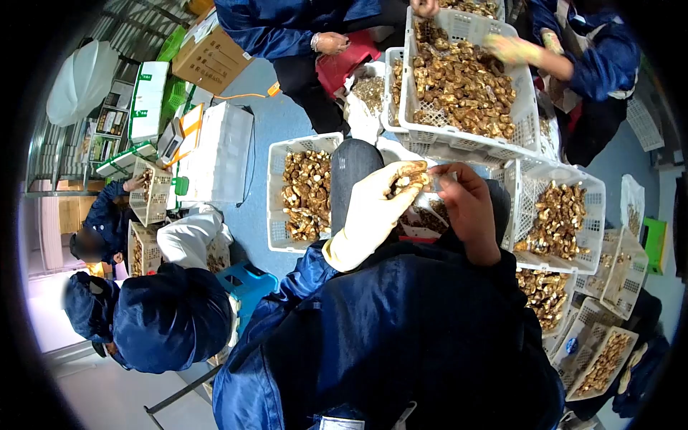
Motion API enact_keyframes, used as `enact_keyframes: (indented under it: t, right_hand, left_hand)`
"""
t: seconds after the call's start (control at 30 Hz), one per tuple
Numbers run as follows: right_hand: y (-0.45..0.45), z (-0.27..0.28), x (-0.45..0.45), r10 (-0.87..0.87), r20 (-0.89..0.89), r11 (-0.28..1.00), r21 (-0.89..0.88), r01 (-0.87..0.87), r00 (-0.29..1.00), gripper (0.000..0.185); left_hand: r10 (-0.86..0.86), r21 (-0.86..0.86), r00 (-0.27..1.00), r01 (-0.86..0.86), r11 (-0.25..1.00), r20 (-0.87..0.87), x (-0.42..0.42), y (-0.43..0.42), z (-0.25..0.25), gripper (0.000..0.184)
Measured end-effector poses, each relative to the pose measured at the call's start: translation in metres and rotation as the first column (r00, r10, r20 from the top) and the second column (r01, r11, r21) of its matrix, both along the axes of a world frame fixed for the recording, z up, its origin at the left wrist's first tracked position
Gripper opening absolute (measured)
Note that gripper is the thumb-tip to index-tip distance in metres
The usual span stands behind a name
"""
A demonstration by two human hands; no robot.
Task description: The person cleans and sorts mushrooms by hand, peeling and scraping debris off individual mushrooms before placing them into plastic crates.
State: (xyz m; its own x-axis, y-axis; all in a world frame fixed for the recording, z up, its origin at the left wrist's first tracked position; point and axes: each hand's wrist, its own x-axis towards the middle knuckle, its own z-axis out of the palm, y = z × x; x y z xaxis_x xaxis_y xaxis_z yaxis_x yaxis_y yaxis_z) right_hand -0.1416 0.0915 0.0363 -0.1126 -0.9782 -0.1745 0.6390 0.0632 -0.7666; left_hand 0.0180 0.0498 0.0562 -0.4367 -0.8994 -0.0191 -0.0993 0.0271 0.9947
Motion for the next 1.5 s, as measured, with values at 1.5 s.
enact_keyframes:
  t: [1.5]
  right_hand:
    - [-0.271, -0.15, -0.14, -0.016, -0.884, 0.944, 0.141, -0.299, -0.467, 0.012]
  left_hand:
    - [0.645, 0.057, 0.763, -0.647, 0.761, 0.043, 0.136, -0.092, -0.147, 0.043]
